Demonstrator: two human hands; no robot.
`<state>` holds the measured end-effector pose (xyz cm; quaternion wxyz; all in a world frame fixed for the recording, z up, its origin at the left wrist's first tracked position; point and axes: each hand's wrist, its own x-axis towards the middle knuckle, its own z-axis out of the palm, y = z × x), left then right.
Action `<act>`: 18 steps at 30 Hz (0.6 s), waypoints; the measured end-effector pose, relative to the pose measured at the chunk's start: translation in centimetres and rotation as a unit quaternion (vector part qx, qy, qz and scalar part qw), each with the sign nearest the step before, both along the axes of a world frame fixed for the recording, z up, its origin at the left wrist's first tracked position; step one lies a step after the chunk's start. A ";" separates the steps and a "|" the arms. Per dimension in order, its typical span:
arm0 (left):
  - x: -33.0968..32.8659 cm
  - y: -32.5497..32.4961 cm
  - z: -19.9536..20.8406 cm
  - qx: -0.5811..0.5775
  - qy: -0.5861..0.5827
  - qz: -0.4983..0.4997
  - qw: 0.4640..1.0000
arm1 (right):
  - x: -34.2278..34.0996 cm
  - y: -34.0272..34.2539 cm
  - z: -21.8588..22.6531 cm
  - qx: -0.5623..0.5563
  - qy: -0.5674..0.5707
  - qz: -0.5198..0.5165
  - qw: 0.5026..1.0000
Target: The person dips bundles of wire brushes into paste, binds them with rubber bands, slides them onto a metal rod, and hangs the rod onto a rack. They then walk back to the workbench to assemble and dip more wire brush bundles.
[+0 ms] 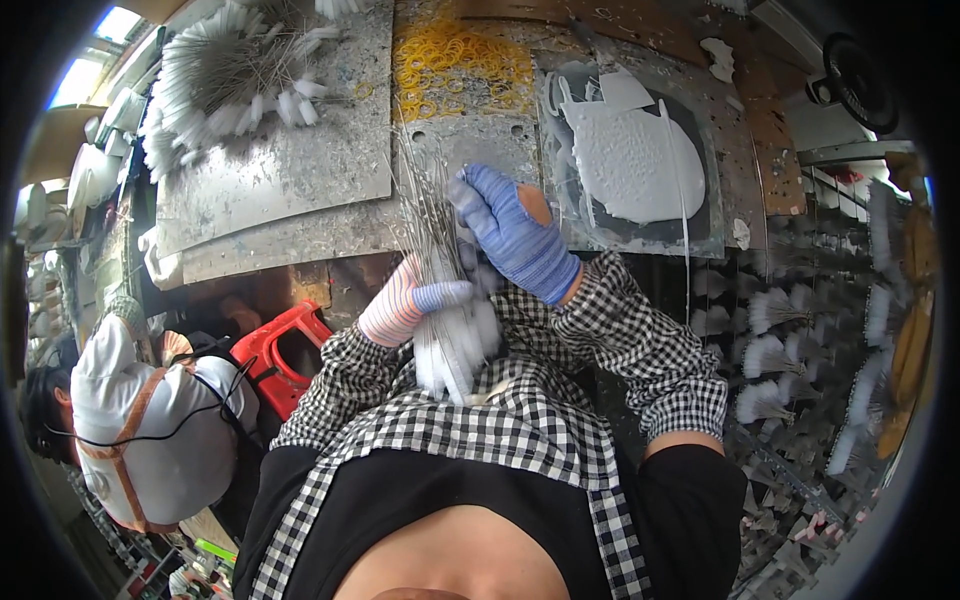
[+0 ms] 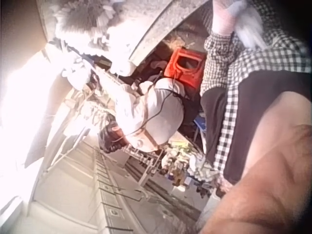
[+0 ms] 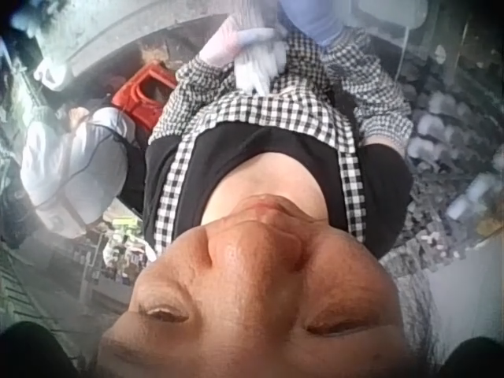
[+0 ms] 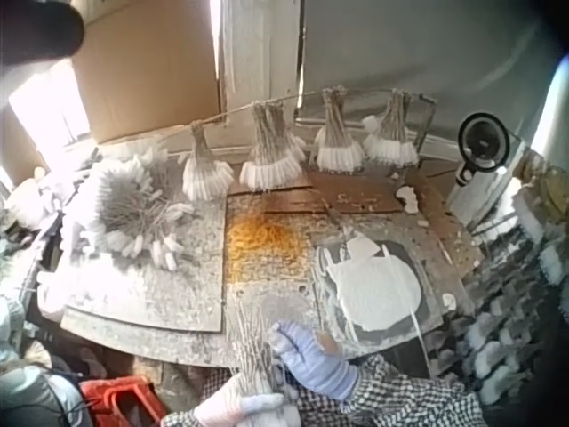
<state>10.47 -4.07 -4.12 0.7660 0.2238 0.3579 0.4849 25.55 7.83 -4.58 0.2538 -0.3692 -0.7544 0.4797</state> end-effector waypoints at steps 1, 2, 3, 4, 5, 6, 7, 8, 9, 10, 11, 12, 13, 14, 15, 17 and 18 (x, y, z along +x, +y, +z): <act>0.1 -0.4 -0.5 -0.001 0.000 0.002 1.000 | 0.3 0.2 -0.1 -0.001 0.000 0.002 1.000; 0.1 -0.7 -0.9 -0.012 0.025 -0.014 1.000 | 0.4 0.7 -0.3 -0.030 0.050 0.028 0.998; 0.1 -0.9 -1.1 -0.022 0.050 -0.030 0.998 | 0.3 1.2 -0.4 -0.058 0.099 0.054 0.992; 0.0 -0.8 -0.9 -0.019 0.049 -0.039 0.998 | 0.0 1.8 0.0 -0.115 0.187 0.039 0.975; 0.2 -0.6 -1.1 -0.022 0.046 -0.040 0.998 | -0.9 1.5 0.7 -0.117 0.185 0.038 0.975; 0.5 -0.4 -1.2 -0.023 0.058 -0.042 0.997 | -2.6 0.8 1.5 -0.048 0.157 0.013 0.986; 0.7 -0.4 -1.3 -0.024 0.072 -0.042 0.996 | -4.1 0.0 1.8 0.023 0.129 -0.007 0.991; 0.8 -0.2 -0.9 -0.001 0.021 -0.039 0.999 | -4.9 -0.6 1.6 0.023 0.128 -0.009 0.992; 0.8 -0.4 -0.8 -0.001 0.019 -0.041 0.999 | -5.6 -1.3 1.1 -0.005 0.120 0.017 0.993; 0.5 -0.7 -0.9 0.022 0.034 0.011 0.999 | -6.0 -1.6 0.7 -0.033 0.114 0.047 0.992; 0.4 -0.9 -0.8 0.044 0.048 0.064 0.996 | -5.5 -2.0 0.8 -0.034 0.114 0.049 0.992; 0.6 -1.0 -0.6 0.065 0.078 0.042 0.994 | -4.6 -2.4 1.2 -0.046 0.112 0.081 0.989; 0.7 -0.7 -0.3 0.066 0.078 0.044 0.994 | -4.1 -2.4 1.4 -0.059 0.110 0.111 0.986; 0.9 -0.3 0.2 0.074 0.098 0.064 0.990 | -4.5 -1.2 2.4 -0.123 0.160 0.118 0.972; 0.8 0.3 0.8 0.084 0.118 0.084 0.986 | -4.5 0.5 4.1 -0.087 0.182 0.108 0.973; -0.3 3.9 2.6 0.181 0.182 0.080 0.963 | -4.9 2.4 6.8 -0.048 0.205 0.100 0.972; -0.7 5.6 4.7 0.239 0.266 0.054 0.932 | -4.6 3.1 7.2 0.024 0.165 0.110 0.980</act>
